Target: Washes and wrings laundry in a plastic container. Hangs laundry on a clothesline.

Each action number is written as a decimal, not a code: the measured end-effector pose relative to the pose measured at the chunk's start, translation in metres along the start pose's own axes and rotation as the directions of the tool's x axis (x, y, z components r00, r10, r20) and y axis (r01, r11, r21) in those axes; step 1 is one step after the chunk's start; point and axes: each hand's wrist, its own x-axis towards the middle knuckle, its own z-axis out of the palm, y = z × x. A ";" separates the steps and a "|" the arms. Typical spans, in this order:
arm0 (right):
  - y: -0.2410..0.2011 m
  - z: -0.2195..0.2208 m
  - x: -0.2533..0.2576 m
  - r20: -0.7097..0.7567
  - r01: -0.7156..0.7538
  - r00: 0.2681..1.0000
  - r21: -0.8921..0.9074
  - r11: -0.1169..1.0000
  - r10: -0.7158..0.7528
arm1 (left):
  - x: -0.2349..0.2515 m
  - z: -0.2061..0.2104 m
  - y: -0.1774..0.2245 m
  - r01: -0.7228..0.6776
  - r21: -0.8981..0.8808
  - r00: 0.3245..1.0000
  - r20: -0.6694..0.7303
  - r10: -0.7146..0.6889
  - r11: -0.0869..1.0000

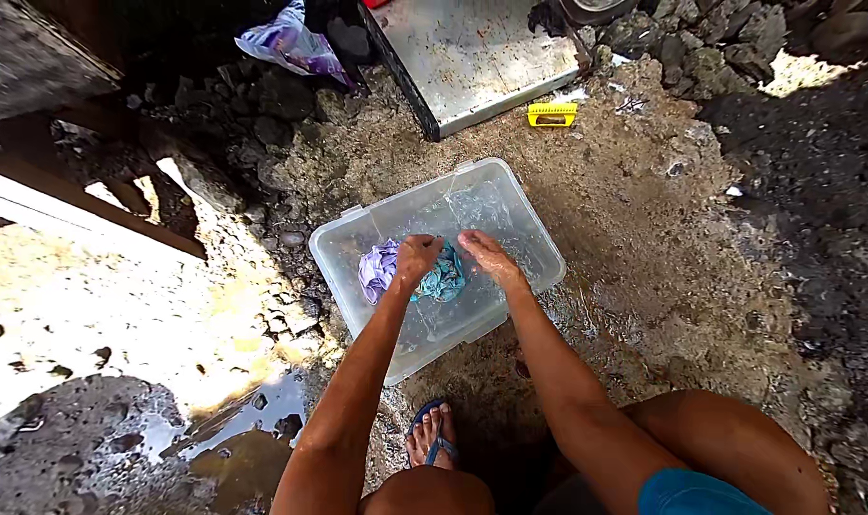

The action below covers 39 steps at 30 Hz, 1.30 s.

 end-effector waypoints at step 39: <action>0.035 0.050 -0.009 -0.055 -0.323 0.939 0.202 0.925 0.340 | -0.004 0.034 -0.064 0.069 0.319 0.997 -0.062 -0.052 0.945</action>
